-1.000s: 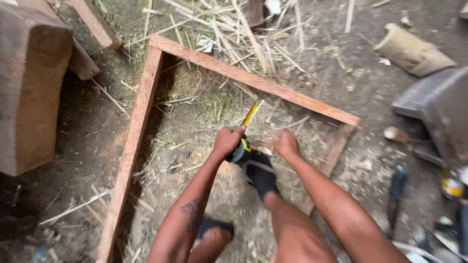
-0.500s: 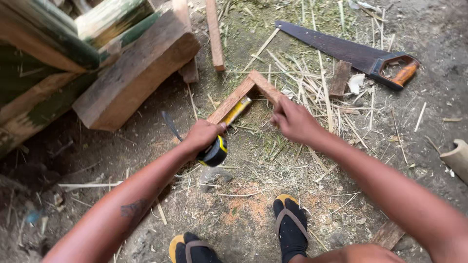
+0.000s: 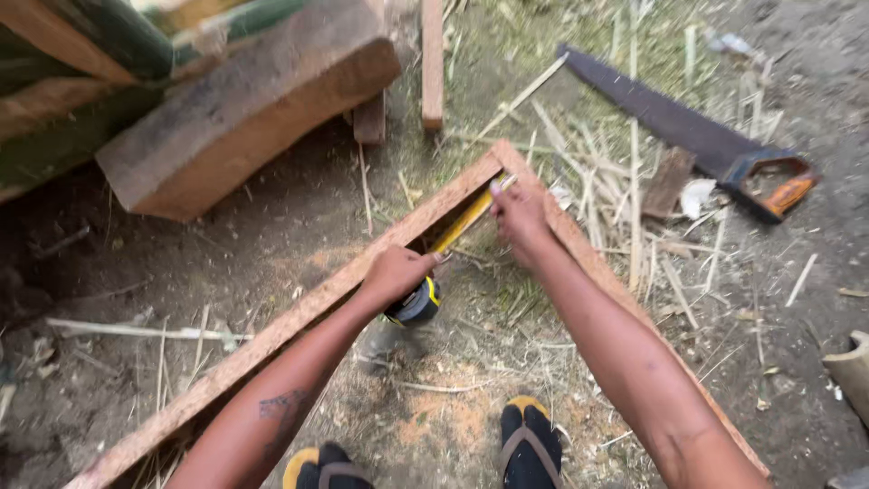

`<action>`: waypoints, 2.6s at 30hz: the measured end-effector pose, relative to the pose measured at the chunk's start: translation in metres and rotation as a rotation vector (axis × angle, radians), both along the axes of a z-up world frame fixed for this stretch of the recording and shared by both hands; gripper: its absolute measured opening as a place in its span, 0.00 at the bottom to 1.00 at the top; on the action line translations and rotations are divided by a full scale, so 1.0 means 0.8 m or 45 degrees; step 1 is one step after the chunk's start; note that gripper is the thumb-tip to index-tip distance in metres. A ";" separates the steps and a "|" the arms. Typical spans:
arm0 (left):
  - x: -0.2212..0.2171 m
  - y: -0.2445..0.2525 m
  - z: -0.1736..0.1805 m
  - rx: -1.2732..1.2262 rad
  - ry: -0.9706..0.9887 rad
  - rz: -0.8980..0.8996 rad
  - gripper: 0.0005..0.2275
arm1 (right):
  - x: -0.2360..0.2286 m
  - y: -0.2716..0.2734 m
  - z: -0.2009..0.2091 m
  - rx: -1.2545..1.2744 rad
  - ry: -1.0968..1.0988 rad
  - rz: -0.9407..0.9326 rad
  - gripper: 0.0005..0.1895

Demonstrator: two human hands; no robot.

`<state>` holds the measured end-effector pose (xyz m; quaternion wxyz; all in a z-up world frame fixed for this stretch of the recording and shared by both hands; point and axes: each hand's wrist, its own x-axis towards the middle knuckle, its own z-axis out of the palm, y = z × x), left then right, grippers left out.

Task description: The person measures a rectangular wooden frame with a tape measure, marks it with a pencil, and uses a mallet to adjust the joints. They then place a cross brace inside the frame, mark it, cut it with a hand saw, and hammer nails to secure it.

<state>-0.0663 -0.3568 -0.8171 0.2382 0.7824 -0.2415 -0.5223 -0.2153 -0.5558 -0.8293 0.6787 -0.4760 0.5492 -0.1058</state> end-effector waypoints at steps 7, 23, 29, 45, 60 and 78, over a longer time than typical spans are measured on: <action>0.006 0.033 0.020 0.175 -0.300 -0.066 0.26 | 0.012 -0.004 -0.037 0.104 -0.128 -0.102 0.15; 0.019 0.004 0.030 0.232 -0.303 -0.034 0.23 | 0.017 -0.041 0.077 0.053 -0.110 0.693 0.09; 0.021 -0.008 0.029 0.277 -0.230 -0.008 0.23 | 0.092 -0.062 0.090 -0.355 -0.085 1.192 0.11; 0.020 -0.012 0.032 0.397 -0.168 -0.056 0.23 | 0.103 -0.078 0.025 -0.298 0.030 1.332 0.05; 0.020 -0.014 0.036 0.345 -0.233 -0.088 0.22 | 0.102 -0.074 0.020 -0.355 0.025 1.308 0.05; 0.024 -0.015 0.045 0.384 -0.201 -0.069 0.21 | 0.101 -0.066 0.012 -0.395 0.036 1.216 0.05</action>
